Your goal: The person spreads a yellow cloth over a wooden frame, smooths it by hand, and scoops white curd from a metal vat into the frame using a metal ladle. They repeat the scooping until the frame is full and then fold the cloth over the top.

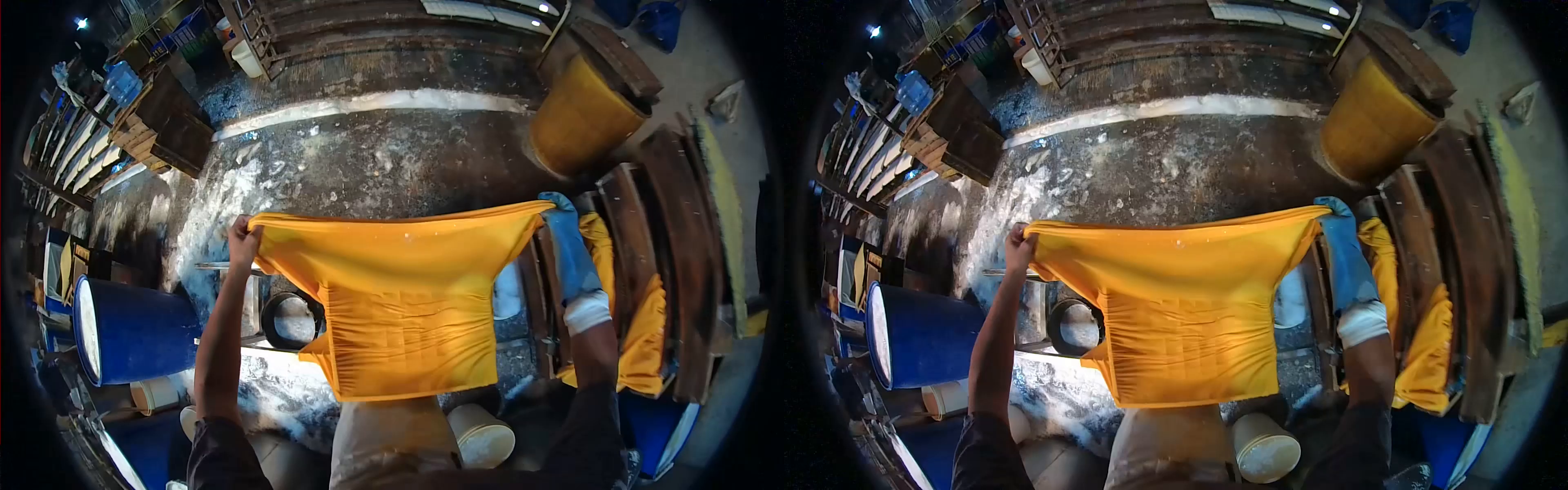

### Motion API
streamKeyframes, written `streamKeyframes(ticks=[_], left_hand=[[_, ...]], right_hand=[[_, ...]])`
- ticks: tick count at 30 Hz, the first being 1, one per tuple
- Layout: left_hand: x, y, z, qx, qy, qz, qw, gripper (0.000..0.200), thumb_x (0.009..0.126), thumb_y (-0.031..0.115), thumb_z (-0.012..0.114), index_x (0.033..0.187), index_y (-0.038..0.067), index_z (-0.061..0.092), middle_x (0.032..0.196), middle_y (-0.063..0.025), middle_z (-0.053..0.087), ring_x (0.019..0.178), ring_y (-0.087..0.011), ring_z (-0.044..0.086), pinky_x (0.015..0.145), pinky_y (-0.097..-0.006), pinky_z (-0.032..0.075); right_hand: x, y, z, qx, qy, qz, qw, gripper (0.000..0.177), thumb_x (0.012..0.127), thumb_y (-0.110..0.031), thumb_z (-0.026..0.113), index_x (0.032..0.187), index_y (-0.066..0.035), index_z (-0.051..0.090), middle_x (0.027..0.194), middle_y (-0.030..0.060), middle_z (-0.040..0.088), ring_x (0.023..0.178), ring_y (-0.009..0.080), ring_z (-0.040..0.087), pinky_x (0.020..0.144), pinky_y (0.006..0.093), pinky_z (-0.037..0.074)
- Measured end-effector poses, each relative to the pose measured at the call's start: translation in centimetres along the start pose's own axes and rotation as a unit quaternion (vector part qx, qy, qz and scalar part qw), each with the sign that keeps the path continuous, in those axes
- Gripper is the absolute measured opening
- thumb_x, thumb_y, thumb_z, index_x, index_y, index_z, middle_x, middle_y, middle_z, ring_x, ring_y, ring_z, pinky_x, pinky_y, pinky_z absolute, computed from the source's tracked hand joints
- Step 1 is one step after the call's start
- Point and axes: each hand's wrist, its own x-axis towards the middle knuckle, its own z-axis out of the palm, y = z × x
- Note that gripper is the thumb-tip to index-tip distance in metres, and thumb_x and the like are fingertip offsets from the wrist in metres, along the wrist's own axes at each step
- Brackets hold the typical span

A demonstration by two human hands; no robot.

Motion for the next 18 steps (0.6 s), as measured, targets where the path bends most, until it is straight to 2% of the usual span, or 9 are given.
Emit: streamKeyframes(ticks=[3, 5, 7, 8, 9, 10, 12, 13, 18], left_hand=[[2.5, -12.6, 2.9, 0.087, -0.030, 0.072, 0.993, 0.029, 0.082, 0.008, 0.071, 0.107, 0.002, 0.057, 0.094, -0.0062, 0.062, 0.084, -0.0157, 0.059, 0.075, -0.0295, 0.050], [-1.3, -16.9, 5.5, 0.329, 0.008, 0.093, 0.940, 0.055, 0.080, 0.016, 0.075, 0.125, 0.001, 0.050, 0.113, -0.0169, 0.058, 0.103, -0.0274, 0.058, 0.089, -0.0383, 0.048], [-8.2, -20.8, 6.3, 0.341, -0.023, 0.106, 0.934, 0.068, 0.079, 0.024, 0.077, 0.134, 0.001, 0.044, 0.127, -0.0229, 0.052, 0.116, -0.0355, 0.052, 0.098, -0.0408, 0.042], [-12.9, -21.0, 6.5, 0.303, -0.028, 0.056, 0.951, 0.068, 0.082, 0.027, 0.075, 0.135, 0.000, 0.043, 0.129, -0.0230, 0.051, 0.117, -0.0359, 0.052, 0.099, -0.0401, 0.041], [-17.9, -24.1, 5.7, 0.275, 0.003, -0.024, 0.961, 0.064, 0.086, 0.028, 0.071, 0.136, -0.001, 0.043, 0.127, -0.0225, 0.053, 0.116, -0.0335, 0.053, 0.099, -0.0392, 0.041], [-23.1, -23.6, 5.6, 0.260, 0.058, -0.117, 0.957, 0.057, 0.089, 0.029, 0.069, 0.129, -0.004, 0.047, 0.119, -0.0209, 0.056, 0.111, -0.0290, 0.054, 0.096, -0.0377, 0.042], [-33.6, -25.5, 4.3, 0.195, 0.174, -0.212, 0.942, 0.048, 0.091, 0.036, 0.066, 0.112, -0.004, 0.052, 0.101, -0.0124, 0.055, 0.085, -0.0193, 0.049, 0.077, -0.0364, 0.044], [-37.5, -27.3, 1.5, 0.270, 0.051, -0.502, 0.820, 0.052, 0.093, 0.046, 0.059, 0.114, -0.001, 0.053, 0.099, -0.0095, 0.056, 0.082, -0.0174, 0.049, 0.073, -0.0328, 0.044], [-46.6, -23.1, 4.3, -0.152, 0.163, -0.656, 0.721, 0.055, 0.097, 0.052, 0.045, 0.124, 0.005, 0.055, 0.109, -0.0079, 0.066, 0.093, -0.0171, 0.064, 0.076, -0.0241, 0.048]], right_hand=[[-1.7, 6.8, 7.2, -0.079, 0.026, 0.016, 0.996, 0.056, 0.072, 0.009, 0.058, 0.126, -0.005, 0.059, 0.113, 0.0077, 0.066, 0.094, 0.0158, 0.063, 0.084, 0.0253, 0.050], [-6.4, 11.3, 8.8, -0.223, -0.012, 0.008, 0.975, 0.062, 0.076, 0.000, 0.062, 0.137, -0.006, 0.049, 0.128, 0.0113, 0.058, 0.117, 0.0206, 0.055, 0.094, 0.0301, 0.046], [-13.5, 14.7, 7.5, -0.312, -0.057, 0.003, 0.948, 0.064, 0.080, -0.007, 0.064, 0.140, -0.006, 0.043, 0.129, 0.0115, 0.057, 0.109, 0.0240, 0.060, 0.091, 0.0337, 0.048], [-17.6, 13.3, 7.2, -0.352, -0.048, 0.124, 0.926, 0.062, 0.080, -0.012, 0.067, 0.137, -0.005, 0.046, 0.124, 0.0129, 0.059, 0.108, 0.0264, 0.061, 0.089, 0.0360, 0.050], [-21.7, 16.4, 4.6, -0.405, -0.047, 0.067, 0.911, 0.060, 0.079, -0.021, 0.071, 0.132, -0.004, 0.049, 0.113, 0.0149, 0.063, 0.097, 0.0275, 0.064, 0.082, 0.0391, 0.052], [-26.5, 16.2, 3.0, -0.438, -0.026, 0.151, 0.886, 0.057, 0.082, -0.030, 0.070, 0.130, -0.004, 0.051, 0.106, 0.0152, 0.066, 0.086, 0.0275, 0.065, 0.073, 0.0412, 0.053], [-33.8, 5.0, 5.4, -0.036, 0.112, 0.479, 0.870, 0.018, 0.092, -0.031, 0.061, 0.100, -0.015, 0.060, 0.070, 0.0027, 0.057, 0.054, 0.0169, 0.053, 0.052, 0.0378, 0.045], [-36.9, 4.6, 4.9, 0.037, 0.138, 0.532, 0.834, 0.017, 0.093, -0.031, 0.061, 0.100, -0.015, 0.060, 0.070, 0.0025, 0.056, 0.053, 0.0166, 0.053, 0.052, 0.0375, 0.045], [-44.7, 11.1, 4.8, 0.171, 0.212, 0.560, 0.783, 0.015, 0.093, -0.030, 0.060, 0.098, -0.016, 0.059, 0.068, 0.0012, 0.054, 0.051, 0.0153, 0.050, 0.051, 0.0364, 0.044]])
